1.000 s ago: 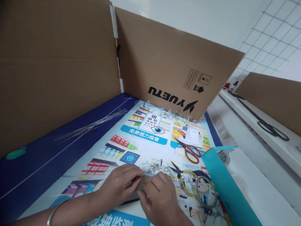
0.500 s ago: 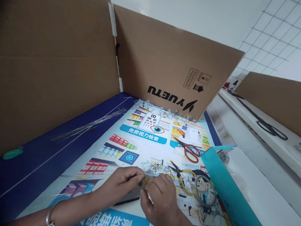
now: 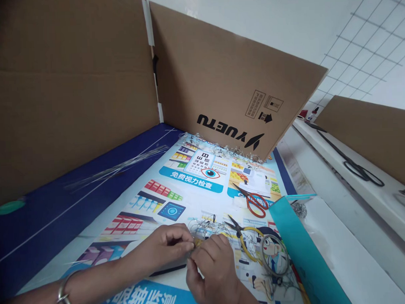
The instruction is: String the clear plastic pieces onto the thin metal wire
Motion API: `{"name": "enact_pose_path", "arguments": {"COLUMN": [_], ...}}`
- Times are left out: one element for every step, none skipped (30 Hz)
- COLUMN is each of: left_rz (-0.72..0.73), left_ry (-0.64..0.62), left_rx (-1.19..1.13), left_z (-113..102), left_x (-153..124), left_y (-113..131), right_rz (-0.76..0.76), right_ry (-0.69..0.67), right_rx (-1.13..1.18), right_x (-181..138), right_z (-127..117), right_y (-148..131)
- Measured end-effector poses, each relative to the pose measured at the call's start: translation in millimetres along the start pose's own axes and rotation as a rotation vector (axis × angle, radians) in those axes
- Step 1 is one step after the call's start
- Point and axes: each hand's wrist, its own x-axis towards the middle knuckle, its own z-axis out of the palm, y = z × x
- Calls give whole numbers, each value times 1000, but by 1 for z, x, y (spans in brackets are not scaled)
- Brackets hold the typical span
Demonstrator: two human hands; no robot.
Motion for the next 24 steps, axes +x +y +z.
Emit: {"name": "enact_pose_path", "arguments": {"left_rz": [5, 16, 34, 56, 82, 108, 132, 151, 164, 172, 179, 186, 196, 211, 229, 253, 281, 312, 343, 368, 386, 395, 395, 390], "left_ry": [9, 20, 29, 42, 60, 80, 99, 117, 133, 144, 149, 156, 162, 167, 174, 178, 180, 179, 176, 174, 173, 172, 174, 172], "left_rx": [27, 56, 88, 120, 151, 180, 208, 233, 255, 276, 296, 316, 335, 354, 373, 390, 406, 421, 434, 444, 451, 455, 456, 454], "left_z": [0, 1, 1, 2, 2, 3, 3, 4, 4, 4, 5, 5, 5, 5, 5, 5, 5, 5, 5, 4, 4, 4, 4, 5], "left_x": [0, 0, 0, -1, -1, -1, -1, -2, -2, -3, -3, -4, -5, -6, -7, -8, -9, -9, -9, -10, -10, -10, -10, -10], "left_y": [1, 2, 3, 4, 5, 5, 5, 5, 5, 4, 4, 3, 3, 2, 2, 1, 1, 0, 0, -1, -1, -1, -2, -2], "right_rz": [-1, -3, -2, 2, 8, 13, 19, 25, 32, 40, 52, 66, 80, 91, 102, 113, 123, 136, 150, 163, 172, 175, 174, 169], "right_ry": [-13, -27, -42, -57, -69, -79, -86, -95, -106, -118, -130, -139, -141, -139, -136, -133, -133, -134, -136, -138, -136, -135, -138, -141], "right_rx": [10, 22, 32, 42, 49, 55, 61, 68, 80, 94, 109, 122, 133, 139, 141, 139, 137, 134, 129, 119, 105, 87, 67, 49], "right_x": [0, 1, 2, 2, 3, 4, 5, 6, 8, 9, 10, 12, 13, 14, 15, 16, 16, 17, 16, 16, 16, 16, 16, 16], "right_z": [-1, -2, -3, -4, -5, -6, -7, -8, -9, -10, -11, -13, -14, -15, -15, -16, -16, -16, -16, -16, -15, -15, -14, -14], "right_y": [-1, -1, -2, -3, -4, -5, -5, -6, -6, -6, -5, -5, -5, -5, -5, -5, -6, -6, -7, -8, -9, -10, -11, -11]}}
